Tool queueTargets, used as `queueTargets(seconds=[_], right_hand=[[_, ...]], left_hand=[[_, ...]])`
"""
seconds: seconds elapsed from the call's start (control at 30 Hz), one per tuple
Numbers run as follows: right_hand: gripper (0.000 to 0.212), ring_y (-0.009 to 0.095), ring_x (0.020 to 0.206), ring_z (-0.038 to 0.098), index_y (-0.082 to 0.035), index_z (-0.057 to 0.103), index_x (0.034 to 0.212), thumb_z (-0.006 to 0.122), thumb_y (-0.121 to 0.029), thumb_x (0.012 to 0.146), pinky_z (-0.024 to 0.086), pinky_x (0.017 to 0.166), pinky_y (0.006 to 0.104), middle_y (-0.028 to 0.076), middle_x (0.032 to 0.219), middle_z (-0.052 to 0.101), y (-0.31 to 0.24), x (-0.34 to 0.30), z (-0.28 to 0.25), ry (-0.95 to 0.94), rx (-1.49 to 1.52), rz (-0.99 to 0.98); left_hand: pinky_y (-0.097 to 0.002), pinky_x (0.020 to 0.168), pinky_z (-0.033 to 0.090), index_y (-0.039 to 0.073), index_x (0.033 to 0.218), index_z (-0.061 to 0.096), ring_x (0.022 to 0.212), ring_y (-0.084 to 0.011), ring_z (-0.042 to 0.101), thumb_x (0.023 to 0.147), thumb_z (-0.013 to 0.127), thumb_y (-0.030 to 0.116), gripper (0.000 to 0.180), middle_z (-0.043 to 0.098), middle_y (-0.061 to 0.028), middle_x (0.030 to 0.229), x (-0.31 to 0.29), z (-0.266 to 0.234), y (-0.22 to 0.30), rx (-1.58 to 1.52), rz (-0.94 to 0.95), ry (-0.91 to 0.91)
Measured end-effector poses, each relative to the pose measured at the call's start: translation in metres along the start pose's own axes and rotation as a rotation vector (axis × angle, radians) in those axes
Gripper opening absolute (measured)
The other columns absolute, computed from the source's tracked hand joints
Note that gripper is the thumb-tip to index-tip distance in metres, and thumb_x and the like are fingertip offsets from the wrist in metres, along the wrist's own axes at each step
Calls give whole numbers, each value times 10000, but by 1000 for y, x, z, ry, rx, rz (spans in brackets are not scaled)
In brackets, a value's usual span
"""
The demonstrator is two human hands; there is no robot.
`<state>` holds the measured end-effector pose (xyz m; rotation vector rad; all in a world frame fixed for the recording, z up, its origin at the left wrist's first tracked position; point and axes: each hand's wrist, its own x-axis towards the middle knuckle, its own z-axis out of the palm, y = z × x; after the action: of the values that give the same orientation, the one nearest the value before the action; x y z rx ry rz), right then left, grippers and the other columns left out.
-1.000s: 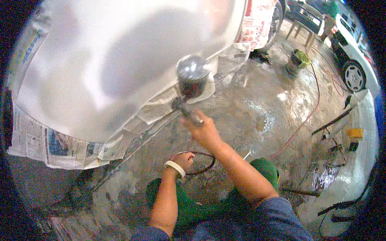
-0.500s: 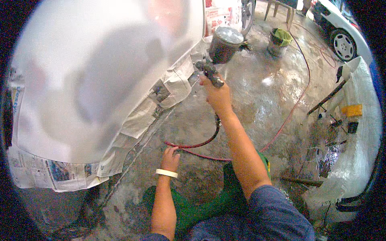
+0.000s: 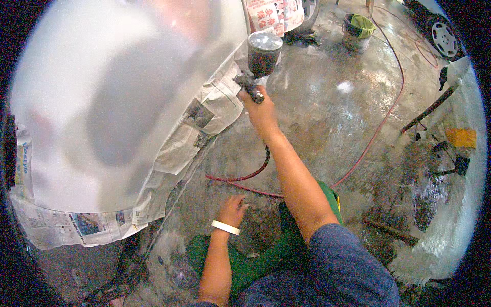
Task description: The person uses a spray gun to apply white paint to a car door covered with newspaper. The person moves the spray gun in steady horizontal strokes across the surface, occasionally adjusting their position by squatting to reach lower areas.
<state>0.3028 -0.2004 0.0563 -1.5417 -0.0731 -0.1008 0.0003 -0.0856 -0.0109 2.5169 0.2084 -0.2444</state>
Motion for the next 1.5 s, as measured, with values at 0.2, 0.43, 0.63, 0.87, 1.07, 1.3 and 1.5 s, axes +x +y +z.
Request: queueTargets(seconds=[0.2, 0.43, 0.63, 0.87, 1.07, 1.3, 1.5], right_hand=[[418, 333, 919, 681, -40, 603, 1141, 721, -353, 890, 504, 801, 413, 190, 962, 701, -9, 18, -22, 101, -106, 10], [498, 355, 1061, 656, -28, 569, 1244, 703, -359, 898, 505, 884, 441, 216, 1119, 684, 41, 36, -17, -9, 9, -52], [521, 316, 772, 688, -17, 591, 1225, 692, -408, 898, 517, 710, 432, 212, 859, 693, 3, 3, -13, -190, -85, -4], [542, 407, 1039, 657, -95, 620, 1246, 690, -477, 869, 521, 899, 459, 239, 1113, 676, -1, 12, -12, -219, -49, 65], [490, 418, 937, 663, -112, 612, 1240, 665, -456, 895, 524, 825, 462, 229, 996, 693, -3, 22, -35, -297, -95, -21], [460, 358, 966, 691, -81, 625, 1239, 703, -368, 888, 534, 834, 434, 199, 1053, 704, 55, 41, -61, -307, -15, -143], [380, 254, 874, 701, -56, 641, 1169, 739, -285, 882, 537, 787, 376, 167, 988, 722, 45, 39, -60, -84, -70, -143]], left_hand=[[-439, 970, 462, 9, 1202, 606, 1118, -387, 573, 903, 628, 171, 340, 620, -197, 1176, -19, -38, 65, -47, 153, 22], [-442, 919, 489, 29, 1144, 623, 1053, -355, 604, 849, 676, 152, 324, 642, -164, 1119, 19, -101, 166, 118, 469, 9], [-441, 870, 498, 43, 1146, 629, 1031, -333, 604, 820, 698, 148, 349, 624, -137, 1127, 45, -138, 259, 303, 672, -107], [-444, 830, 516, 56, 1198, 594, 994, -338, 622, 812, 705, 192, 423, 628, -152, 1122, 38, -141, 276, 392, 749, -229], [-444, 817, 499, 39, 1232, 576, 1007, -336, 602, 847, 667, 170, 417, 615, -147, 1103, 39, -111, 265, 315, 714, -375], [-432, 780, 542, 44, 1184, 578, 940, -340, 637, 841, 680, 263, 420, 637, -159, 1041, 71, -80, 256, 362, 776, -520], [-422, 762, 527, 39, 1150, 574, 897, -316, 619, 865, 659, 259, 370, 595, -136, 935, 59, -59, 229, 361, 753, -432]])
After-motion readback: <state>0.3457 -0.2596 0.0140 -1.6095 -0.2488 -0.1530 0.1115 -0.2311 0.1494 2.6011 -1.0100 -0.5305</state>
